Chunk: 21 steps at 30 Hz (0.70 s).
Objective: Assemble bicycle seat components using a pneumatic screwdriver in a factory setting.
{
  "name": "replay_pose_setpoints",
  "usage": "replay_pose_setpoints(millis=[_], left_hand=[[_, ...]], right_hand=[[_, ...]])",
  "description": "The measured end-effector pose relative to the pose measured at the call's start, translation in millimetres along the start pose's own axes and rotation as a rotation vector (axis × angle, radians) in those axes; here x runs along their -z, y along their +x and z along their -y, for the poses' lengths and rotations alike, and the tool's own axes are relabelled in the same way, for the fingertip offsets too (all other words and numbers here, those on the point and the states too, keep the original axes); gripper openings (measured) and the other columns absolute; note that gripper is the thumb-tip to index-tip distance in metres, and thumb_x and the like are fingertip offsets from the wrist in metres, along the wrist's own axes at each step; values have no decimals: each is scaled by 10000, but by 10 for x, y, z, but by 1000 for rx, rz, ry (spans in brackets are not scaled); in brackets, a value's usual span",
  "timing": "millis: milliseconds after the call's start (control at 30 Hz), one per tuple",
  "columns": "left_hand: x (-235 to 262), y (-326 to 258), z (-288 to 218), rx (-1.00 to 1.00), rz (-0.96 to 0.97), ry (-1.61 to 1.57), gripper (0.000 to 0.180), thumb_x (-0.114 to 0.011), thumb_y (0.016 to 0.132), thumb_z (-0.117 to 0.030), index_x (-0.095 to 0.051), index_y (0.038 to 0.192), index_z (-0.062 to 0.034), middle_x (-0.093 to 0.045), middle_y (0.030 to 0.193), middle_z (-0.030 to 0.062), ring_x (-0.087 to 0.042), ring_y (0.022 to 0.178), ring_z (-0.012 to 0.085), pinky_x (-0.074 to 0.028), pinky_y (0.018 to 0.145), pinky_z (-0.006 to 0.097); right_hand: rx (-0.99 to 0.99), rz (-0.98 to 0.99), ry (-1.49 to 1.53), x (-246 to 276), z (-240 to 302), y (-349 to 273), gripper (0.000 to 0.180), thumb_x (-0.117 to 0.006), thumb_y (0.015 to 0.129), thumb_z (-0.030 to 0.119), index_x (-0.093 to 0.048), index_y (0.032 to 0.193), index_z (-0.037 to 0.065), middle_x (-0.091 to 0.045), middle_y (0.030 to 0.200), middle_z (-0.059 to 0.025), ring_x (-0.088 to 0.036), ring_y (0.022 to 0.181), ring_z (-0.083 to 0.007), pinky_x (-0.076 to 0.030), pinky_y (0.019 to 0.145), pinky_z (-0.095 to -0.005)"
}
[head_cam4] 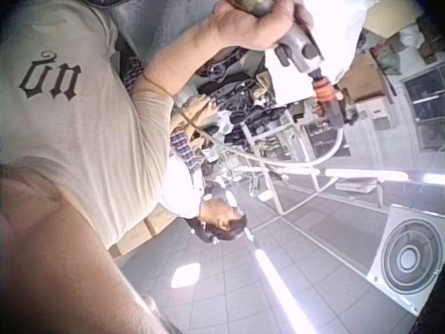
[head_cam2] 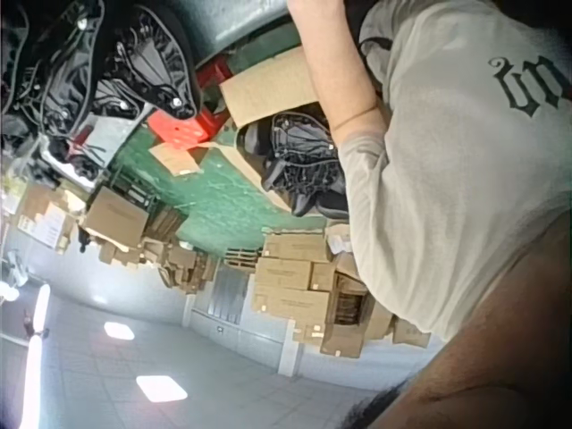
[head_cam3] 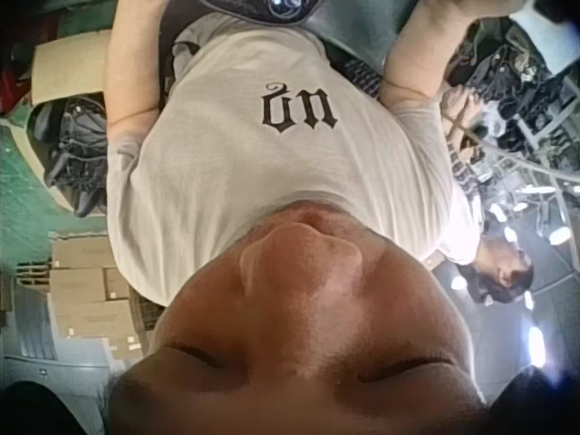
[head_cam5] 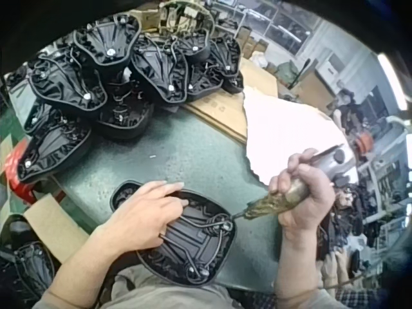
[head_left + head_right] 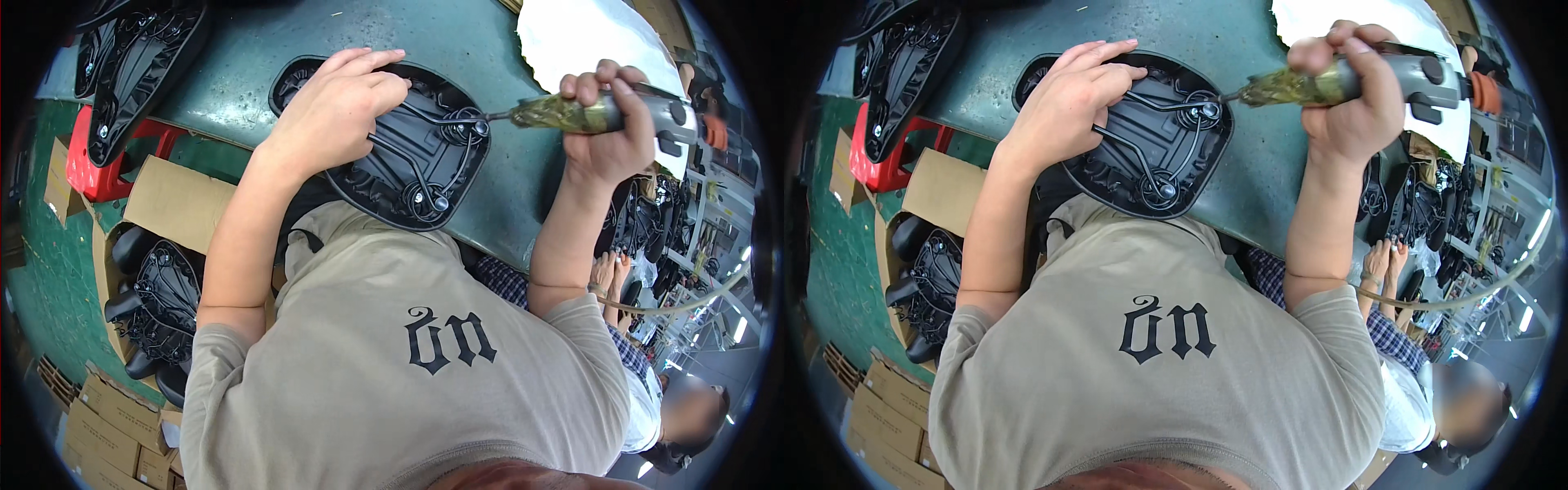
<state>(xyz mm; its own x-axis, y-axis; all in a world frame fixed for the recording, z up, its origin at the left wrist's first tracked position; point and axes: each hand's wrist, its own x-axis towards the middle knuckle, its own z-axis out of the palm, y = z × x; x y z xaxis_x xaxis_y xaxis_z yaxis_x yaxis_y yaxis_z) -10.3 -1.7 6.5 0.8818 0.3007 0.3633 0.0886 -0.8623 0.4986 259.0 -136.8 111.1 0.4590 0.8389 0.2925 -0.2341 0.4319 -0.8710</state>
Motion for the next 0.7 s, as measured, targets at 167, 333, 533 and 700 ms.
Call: replay_pose_setpoints(millis=[167, 333, 533, 700], left_hand=[[-11, 31, 2, 1, 8, 3, 355, -634, 631, 117, -620, 965, 0, -700, 1249, 85, -499, 1411, 311, -406, 1156, 484], [9, 21, -10, 5, 4, 8, 294, -630, 634, 117, -597, 901, -3, -702, 1246, 81, -499, 1408, 315, -410, 1153, 486], [-29, 26, -24, -17, -29, 4, 457, -624, 647, 112, -681, 1086, -1, -714, 1119, 77, -512, 1397, 306, -410, 1156, 488], [-25, 0, 23, -3, 0, -12, 579, -637, 647, 97, -687, 1209, -29, -676, 883, 56, -521, 1396, 297, -401, 1168, 496]], right_hand=[[70, 202, -83, -140, -87, -94, 268, -495, 919, -4, -538, 1184, -4, -607, 988, -213, -619, 695, -267, -537, 705, -485], [-3, 250, -81, -237, -270, -3, 278, -500, 899, 35, -553, 1167, -9, -596, 989, -210, -604, 684, -245, -509, 720, -454], [14, 395, -187, -190, -233, 9, 151, -513, 888, 24, -535, 1035, -2, -627, 882, -210, -618, 651, -250, -519, 696, -464], [83, 324, -116, -178, -90, -34, 375, -521, 886, 53, -567, 1247, -41, -600, 1114, -265, -639, 705, -246, -526, 718, -456]])
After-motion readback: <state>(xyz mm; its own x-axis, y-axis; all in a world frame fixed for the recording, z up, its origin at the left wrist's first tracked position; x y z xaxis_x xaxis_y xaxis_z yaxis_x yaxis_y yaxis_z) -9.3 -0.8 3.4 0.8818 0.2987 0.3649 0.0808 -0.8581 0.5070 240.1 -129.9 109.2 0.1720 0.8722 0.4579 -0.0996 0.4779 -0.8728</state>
